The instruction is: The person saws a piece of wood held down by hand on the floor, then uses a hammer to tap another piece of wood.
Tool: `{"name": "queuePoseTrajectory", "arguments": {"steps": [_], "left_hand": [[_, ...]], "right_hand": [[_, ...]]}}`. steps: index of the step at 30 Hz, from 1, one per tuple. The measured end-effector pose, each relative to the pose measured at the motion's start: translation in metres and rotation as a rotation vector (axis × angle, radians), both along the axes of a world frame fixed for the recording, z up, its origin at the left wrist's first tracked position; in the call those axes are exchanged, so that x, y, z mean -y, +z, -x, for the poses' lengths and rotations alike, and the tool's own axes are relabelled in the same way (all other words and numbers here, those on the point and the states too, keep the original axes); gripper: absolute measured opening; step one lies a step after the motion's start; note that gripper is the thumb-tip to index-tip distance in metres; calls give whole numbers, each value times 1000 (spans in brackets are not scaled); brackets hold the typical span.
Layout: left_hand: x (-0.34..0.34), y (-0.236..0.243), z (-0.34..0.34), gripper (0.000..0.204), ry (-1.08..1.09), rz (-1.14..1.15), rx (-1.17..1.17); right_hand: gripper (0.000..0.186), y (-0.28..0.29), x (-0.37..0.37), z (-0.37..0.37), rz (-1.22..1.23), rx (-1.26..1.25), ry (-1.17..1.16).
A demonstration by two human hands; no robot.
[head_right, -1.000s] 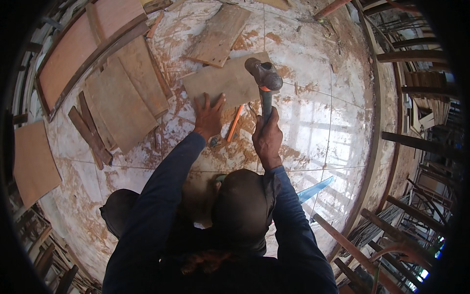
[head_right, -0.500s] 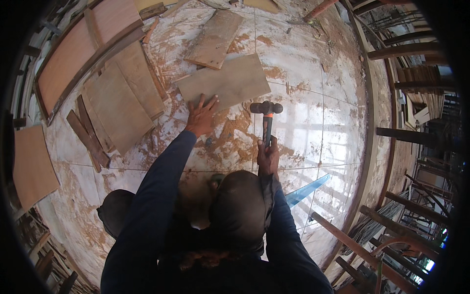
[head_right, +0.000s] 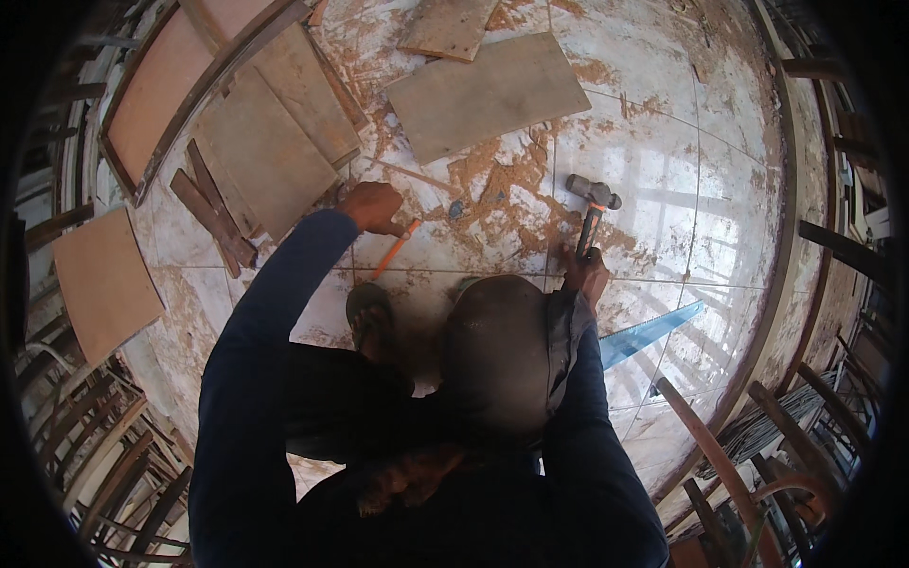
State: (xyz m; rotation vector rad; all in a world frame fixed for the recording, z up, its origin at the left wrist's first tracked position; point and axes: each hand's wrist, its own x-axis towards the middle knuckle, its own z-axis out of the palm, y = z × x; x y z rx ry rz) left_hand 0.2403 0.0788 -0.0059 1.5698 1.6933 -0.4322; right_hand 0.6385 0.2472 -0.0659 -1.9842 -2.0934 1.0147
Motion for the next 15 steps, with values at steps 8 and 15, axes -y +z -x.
{"name": "queuePoseTrajectory", "arguments": {"steps": [8,15], "left_hand": [[74,-80,-37,60,340,-118,66],[-23,-30,-109,23,889,-47,951]], "right_hand": [[31,32,21,24,-536,183,116],[34,30,65,103,255,-675,311]]}}
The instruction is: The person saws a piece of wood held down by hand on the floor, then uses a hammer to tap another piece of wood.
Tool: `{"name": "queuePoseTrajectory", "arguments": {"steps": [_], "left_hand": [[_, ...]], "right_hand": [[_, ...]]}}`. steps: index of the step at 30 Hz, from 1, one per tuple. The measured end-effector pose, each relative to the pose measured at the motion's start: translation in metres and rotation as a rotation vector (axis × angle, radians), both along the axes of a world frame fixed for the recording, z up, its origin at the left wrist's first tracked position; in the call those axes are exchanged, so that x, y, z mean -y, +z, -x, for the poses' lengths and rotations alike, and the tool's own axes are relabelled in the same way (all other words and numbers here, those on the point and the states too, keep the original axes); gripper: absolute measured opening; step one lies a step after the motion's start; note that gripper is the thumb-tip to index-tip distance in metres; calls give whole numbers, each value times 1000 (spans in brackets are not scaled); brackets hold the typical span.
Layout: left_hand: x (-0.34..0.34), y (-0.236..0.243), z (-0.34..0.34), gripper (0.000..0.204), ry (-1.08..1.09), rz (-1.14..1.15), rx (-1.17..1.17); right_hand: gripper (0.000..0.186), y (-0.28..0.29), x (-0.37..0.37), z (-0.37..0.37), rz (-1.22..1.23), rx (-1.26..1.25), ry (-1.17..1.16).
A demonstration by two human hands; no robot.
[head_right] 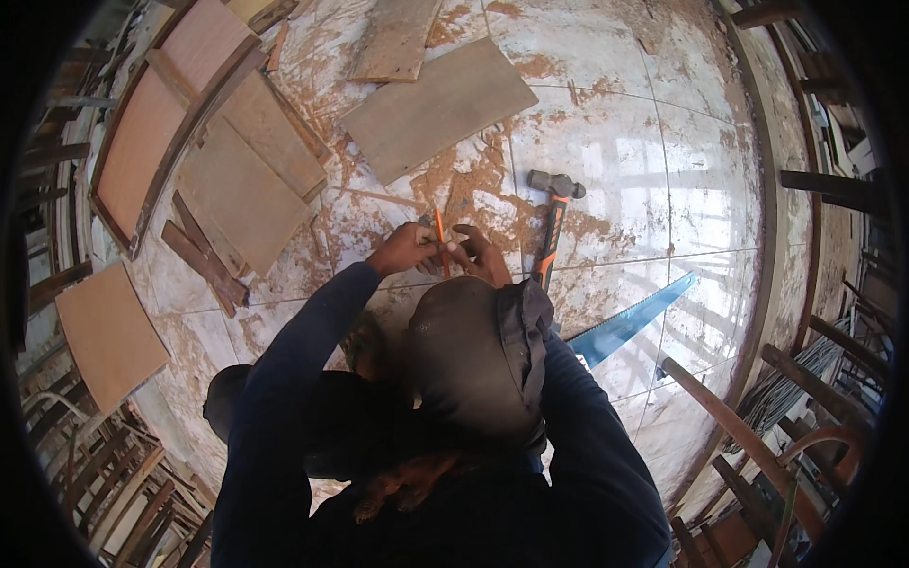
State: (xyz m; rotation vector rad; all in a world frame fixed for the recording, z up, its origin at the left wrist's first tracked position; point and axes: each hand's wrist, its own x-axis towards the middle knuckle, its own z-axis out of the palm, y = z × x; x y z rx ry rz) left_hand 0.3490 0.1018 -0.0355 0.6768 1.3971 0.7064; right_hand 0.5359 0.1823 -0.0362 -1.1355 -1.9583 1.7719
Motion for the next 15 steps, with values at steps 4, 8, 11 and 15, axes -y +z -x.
{"name": "queuePoseTrajectory", "arguments": {"steps": [4,8,11,15], "left_hand": [[-39,-1,4,27,-101,-11,-195],[-82,8,57,39,-37,-156,-1035],[-96,11,120,68,104,-107,-1463],[-115,0,182,78,172,-5,-1358]], "right_hand": [[35,-16,-5,6,289,103,-51],[36,-33,-21,-45,-247,434,242],[37,-14,-13,-58,-637,344,287],[37,-6,-26,-51,-271,288,50]]}}
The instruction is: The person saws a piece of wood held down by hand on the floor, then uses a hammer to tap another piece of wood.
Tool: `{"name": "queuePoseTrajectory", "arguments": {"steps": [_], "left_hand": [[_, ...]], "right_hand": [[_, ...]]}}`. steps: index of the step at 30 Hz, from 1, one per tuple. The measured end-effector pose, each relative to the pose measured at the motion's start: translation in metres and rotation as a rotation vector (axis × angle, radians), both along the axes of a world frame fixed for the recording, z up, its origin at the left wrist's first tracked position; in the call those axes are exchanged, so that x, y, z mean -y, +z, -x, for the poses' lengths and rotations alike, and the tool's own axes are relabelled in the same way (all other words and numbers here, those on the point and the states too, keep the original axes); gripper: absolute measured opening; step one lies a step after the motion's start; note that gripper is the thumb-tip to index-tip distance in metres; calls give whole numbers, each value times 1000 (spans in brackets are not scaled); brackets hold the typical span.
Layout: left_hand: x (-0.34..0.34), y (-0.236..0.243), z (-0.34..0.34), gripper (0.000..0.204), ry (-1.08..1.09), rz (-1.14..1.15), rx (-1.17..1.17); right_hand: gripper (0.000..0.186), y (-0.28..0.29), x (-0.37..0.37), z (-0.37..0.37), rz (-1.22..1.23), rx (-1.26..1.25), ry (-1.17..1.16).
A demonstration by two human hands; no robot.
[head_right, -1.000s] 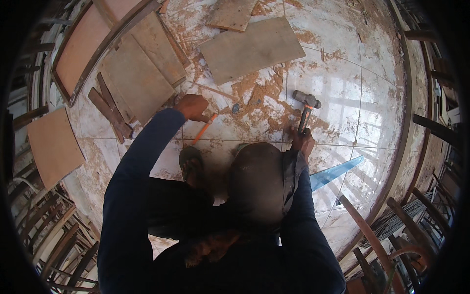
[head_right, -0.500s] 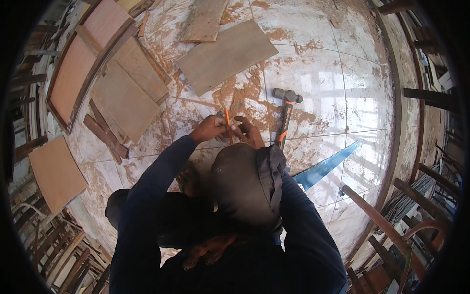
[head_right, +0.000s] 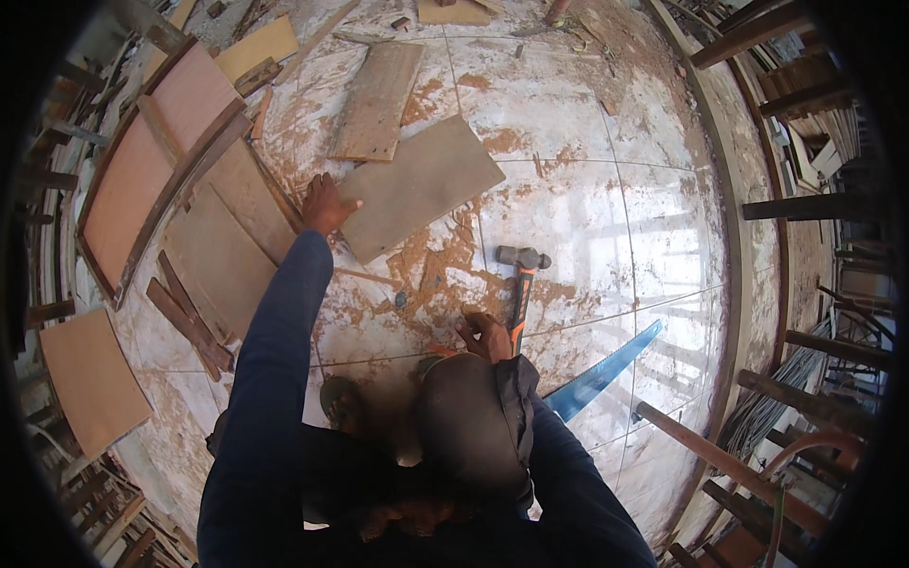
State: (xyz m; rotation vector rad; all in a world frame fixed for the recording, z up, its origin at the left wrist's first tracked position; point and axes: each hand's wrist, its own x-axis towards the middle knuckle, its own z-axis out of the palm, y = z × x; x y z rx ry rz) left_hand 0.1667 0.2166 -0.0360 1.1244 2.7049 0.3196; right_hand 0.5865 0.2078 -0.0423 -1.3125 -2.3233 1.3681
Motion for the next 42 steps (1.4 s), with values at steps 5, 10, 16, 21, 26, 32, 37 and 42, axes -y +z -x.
{"name": "queuePoseTrajectory", "arguments": {"steps": [5,10,16,21,26,32,37,42], "left_hand": [[20,-8,23,96,-70,197,222],[17,10,-12,84,-162,154,814],[55,-3,-75,66,-21,-279,1334],[50,27,-150,62,-71,-110,678],[62,26,-181,52,-14,-260,576],[111,39,-142,43,232,-606,1245],[111,73,-109,52,159,-630,1195],[107,78,-50,72,24,-482,1110]], "right_hand": [[49,-5,-33,62,408,-72,-75],[54,-31,-69,114,543,-319,-377],[55,-17,-64,139,488,-461,-595],[59,-21,-70,109,78,12,-496],[64,-5,-61,113,-89,172,-410],[71,-34,-66,88,-22,-129,-577],[64,-71,-55,59,214,-233,-553],[43,-38,23,58,697,-120,340]]}}
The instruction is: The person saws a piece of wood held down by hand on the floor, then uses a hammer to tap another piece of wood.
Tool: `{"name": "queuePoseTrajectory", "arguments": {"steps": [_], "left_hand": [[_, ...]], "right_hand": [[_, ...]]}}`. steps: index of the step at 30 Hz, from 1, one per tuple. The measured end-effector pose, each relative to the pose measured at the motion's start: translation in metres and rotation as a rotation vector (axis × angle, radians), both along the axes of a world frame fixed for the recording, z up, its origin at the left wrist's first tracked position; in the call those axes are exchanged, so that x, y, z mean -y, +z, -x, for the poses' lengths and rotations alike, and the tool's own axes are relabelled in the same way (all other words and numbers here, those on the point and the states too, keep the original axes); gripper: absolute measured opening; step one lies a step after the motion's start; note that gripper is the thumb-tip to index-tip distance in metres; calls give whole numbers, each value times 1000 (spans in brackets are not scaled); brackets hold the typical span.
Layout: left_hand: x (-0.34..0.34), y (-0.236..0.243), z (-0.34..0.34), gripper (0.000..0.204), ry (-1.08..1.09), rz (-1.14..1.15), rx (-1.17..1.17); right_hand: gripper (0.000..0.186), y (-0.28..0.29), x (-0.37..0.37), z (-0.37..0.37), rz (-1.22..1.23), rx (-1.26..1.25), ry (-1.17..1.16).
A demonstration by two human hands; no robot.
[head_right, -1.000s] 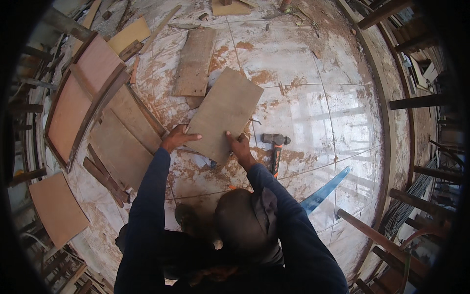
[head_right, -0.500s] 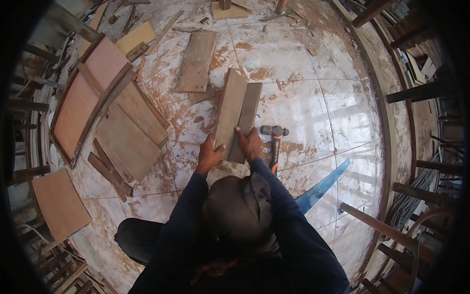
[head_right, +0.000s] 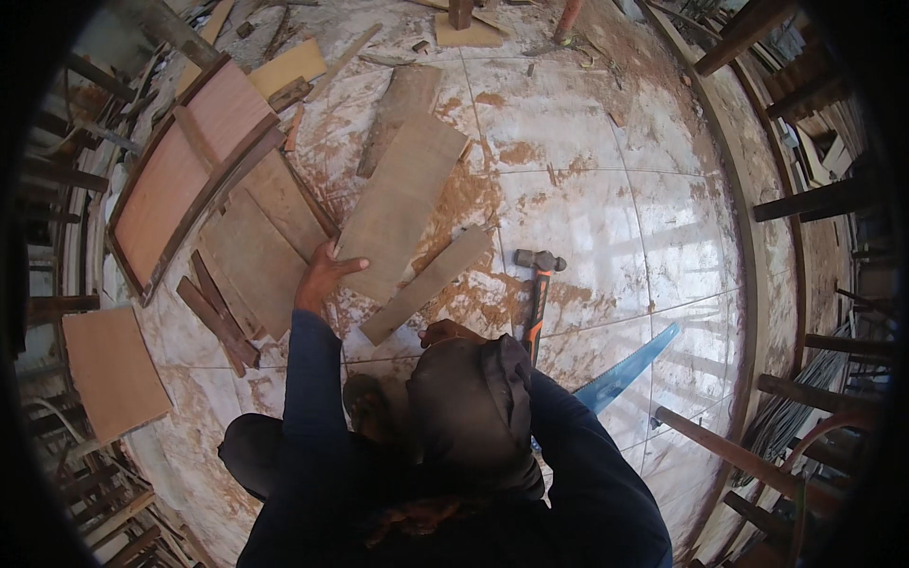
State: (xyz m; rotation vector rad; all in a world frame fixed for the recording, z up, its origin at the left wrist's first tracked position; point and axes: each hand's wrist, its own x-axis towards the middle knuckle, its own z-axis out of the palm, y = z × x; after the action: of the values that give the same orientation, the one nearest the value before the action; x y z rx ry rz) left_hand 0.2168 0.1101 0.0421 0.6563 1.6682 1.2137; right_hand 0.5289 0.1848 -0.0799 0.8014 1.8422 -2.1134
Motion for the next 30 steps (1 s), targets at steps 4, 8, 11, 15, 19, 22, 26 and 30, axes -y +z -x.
{"name": "queuePoseTrajectory", "arguments": {"steps": [4,8,11,15,19,22,26,30], "left_hand": [[-8,-26,44,69,-154,100,-52],[-48,-50,25,88,-390,300,-233],[-59,-74,35,92,-356,233,-162],[-58,-72,45,73,-63,178,-285],[-62,-46,68,48,102,-38,-41],[-69,-19,73,35,164,-118,71],[-24,14,114,32,308,-185,17],[8,49,122,34,620,-336,41]], "right_hand": [[28,38,14,6,-349,42,-50],[20,62,-32,-44,-768,166,-282],[19,47,-41,-74,-1076,181,-558],[32,58,-34,-56,-1105,110,-286],[57,47,-57,20,-1230,-56,-93],[66,38,-72,61,-1360,-120,-137],[61,37,-81,99,-1131,7,2],[55,28,-115,145,-1166,-53,-259]]}}
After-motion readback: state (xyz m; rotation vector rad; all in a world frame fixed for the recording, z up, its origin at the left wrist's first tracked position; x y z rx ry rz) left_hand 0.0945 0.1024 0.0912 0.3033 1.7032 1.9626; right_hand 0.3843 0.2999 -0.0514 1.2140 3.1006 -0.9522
